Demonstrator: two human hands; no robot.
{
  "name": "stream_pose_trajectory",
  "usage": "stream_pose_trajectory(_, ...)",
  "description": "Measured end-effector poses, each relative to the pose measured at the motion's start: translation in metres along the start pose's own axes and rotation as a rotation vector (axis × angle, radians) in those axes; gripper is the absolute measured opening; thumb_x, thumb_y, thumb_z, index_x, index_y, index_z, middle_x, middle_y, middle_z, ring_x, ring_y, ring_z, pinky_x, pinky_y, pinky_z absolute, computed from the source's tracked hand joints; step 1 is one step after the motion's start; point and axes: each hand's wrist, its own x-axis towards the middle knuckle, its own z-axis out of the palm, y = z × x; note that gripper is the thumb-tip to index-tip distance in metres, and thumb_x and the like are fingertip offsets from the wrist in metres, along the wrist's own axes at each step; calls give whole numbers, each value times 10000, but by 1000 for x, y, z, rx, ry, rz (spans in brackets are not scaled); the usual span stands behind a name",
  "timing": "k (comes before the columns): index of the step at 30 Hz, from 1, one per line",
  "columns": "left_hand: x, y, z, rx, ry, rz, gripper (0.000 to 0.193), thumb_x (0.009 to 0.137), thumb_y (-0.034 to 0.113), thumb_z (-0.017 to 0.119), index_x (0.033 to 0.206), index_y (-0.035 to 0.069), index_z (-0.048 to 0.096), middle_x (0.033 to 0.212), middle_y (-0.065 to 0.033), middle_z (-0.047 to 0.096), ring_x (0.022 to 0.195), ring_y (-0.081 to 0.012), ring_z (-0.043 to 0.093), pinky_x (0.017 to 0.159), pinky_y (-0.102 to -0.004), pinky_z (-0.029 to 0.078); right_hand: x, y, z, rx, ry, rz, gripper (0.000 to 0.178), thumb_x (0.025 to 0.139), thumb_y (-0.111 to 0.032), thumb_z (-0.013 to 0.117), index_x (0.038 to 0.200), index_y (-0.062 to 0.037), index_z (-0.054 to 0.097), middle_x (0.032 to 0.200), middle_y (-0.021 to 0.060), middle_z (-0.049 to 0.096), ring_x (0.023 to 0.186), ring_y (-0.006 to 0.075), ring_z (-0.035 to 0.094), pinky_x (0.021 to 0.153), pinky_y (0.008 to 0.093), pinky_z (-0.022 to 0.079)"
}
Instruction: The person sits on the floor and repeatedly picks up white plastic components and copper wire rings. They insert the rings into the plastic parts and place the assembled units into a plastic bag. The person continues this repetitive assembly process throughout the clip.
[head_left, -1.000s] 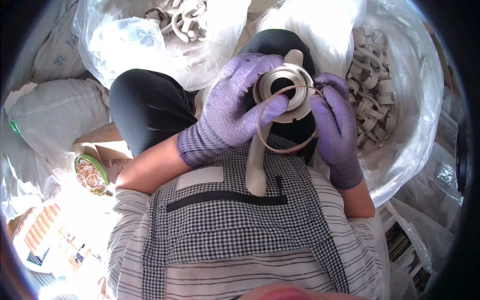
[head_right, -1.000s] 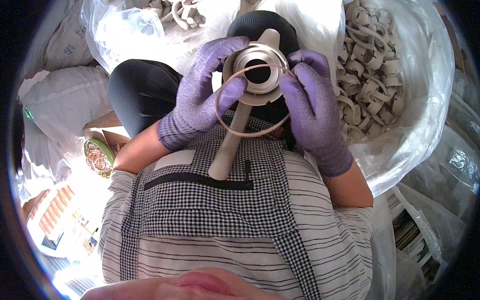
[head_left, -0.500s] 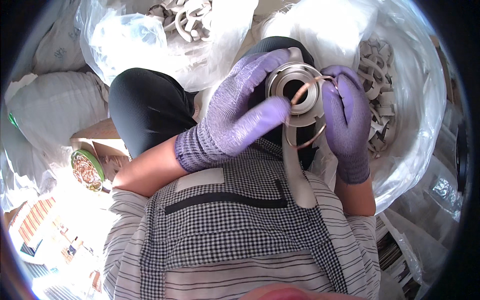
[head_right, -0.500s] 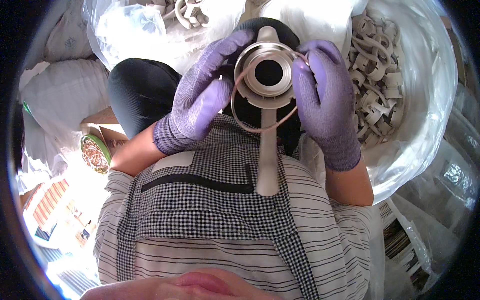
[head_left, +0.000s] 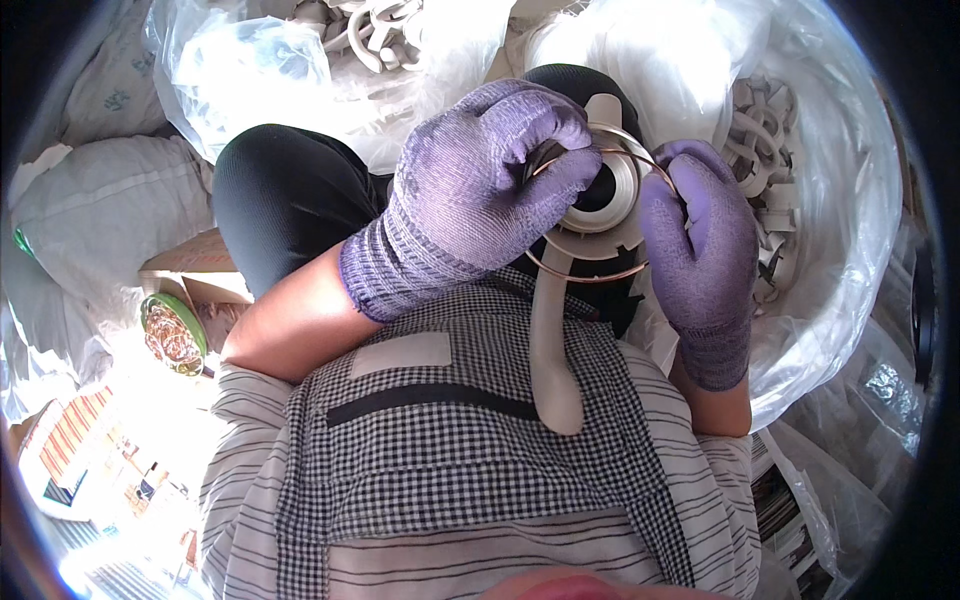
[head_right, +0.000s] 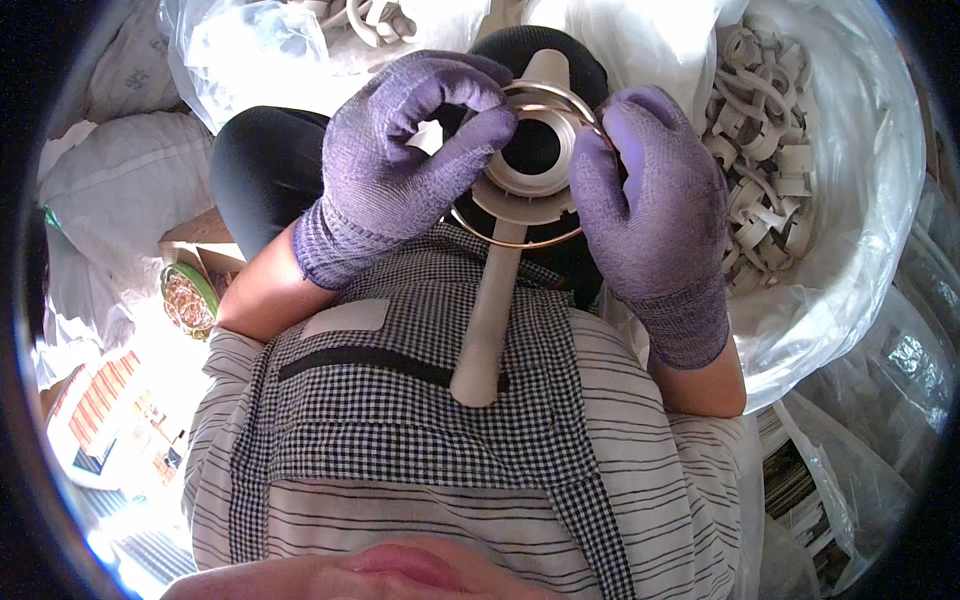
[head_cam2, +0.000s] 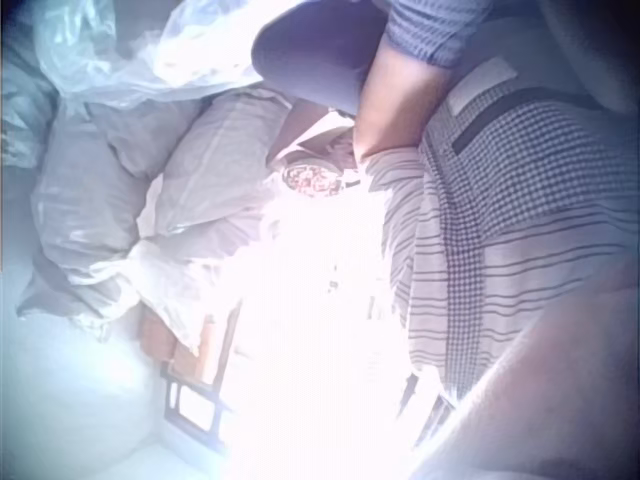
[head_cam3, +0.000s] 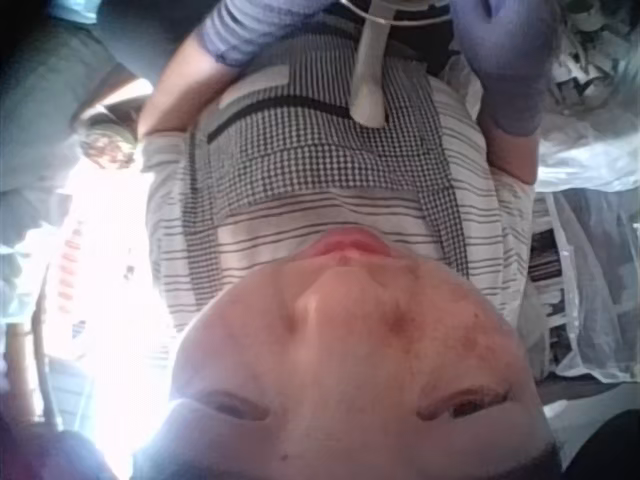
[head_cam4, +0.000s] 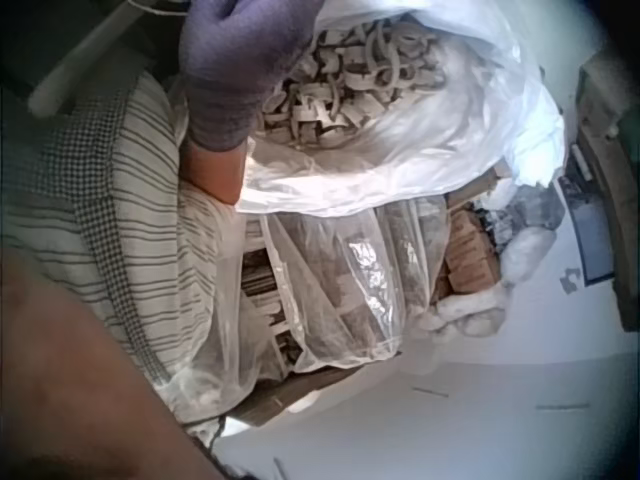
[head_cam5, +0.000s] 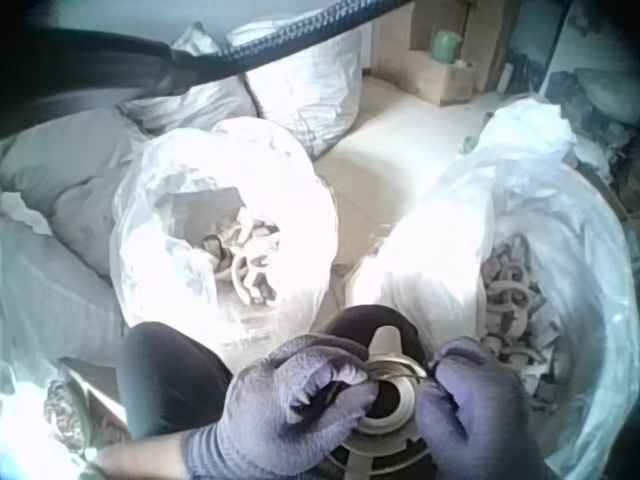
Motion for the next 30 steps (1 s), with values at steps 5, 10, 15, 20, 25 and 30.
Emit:
stream_pose_trajectory(5, 7, -4, -2, 139, -18, 196, 214, 884, 172, 786, 1043, 40, 729, 977, -97, 730, 853, -196, 739, 747, -296, 584, -4, 9, 10, 108, 69, 46, 181, 905, -105, 651, 863, 54, 574, 831, 182, 548, 688, 310, 592, 668, 372, 496)
stream_pose_trajectory(10, 11, -10, -5, 102, -29, 105, 201, 873, 154, 796, 1026, 43, 729, 941, -87, 727, 779, -187, 728, 694, -284, 572, -11, 12, 23, 141, 124, 41, 216, 887, -112, 703, 984, 31, 573, 922, 158, 576, 777, 247, 613, 705, 361, 503)
stream_pose_trajectory(15, 8, -9, -3, 23, -28, 72, 127, 867, 105, 783, 952, 44, 711, 897, -83, 712, 777, -183, 711, 697, -282, 555, -28, -2, 24, 143, 41, 133, 684, 836, -171, 774, 1388, 21, 419, 1238, 188, 499, 1099, 285, 583, 930, 406, 510)
stream_pose_trajectory(20, 9, -12, -5, -13, -79, 65, 114, 866, 87, 773, 943, 38, 704, 896, -87, 700, 801, -192, 710, 713, -293, 554, -33, -5, 38, 171, 30, 134, 793, 854, -80, 659, 1538, -3, 267, 1360, 214, 519, 1231, 318, 584, 1061, 420, 477)
stream_pose_trajectory(25, 16, -16, -14, -87, -176, -10, 145, 882, 95, 763, 1005, 43, 705, 943, -71, 699, 873, -180, 713, 766, -288, 563, -36, -6, 31, 314, -71, 170, 825, 900, -113, 605, 1592, -9, 169, 1460, 238, 446, 1344, 348, 501, 1127, 451, 414)
stream_pose_trajectory(30, 15, -26, -10, -228, -184, -10, 262, 882, 79, 754, 1140, 70, 710, 997, -61, 694, 903, -170, 712, 794, -297, 574, -46, 2, 31, 321, -96, 143, 780, 946, -181, 627, 1571, 33, 214, 1450, 268, 402, 1328, 390, 482, 1123, 493, 391)
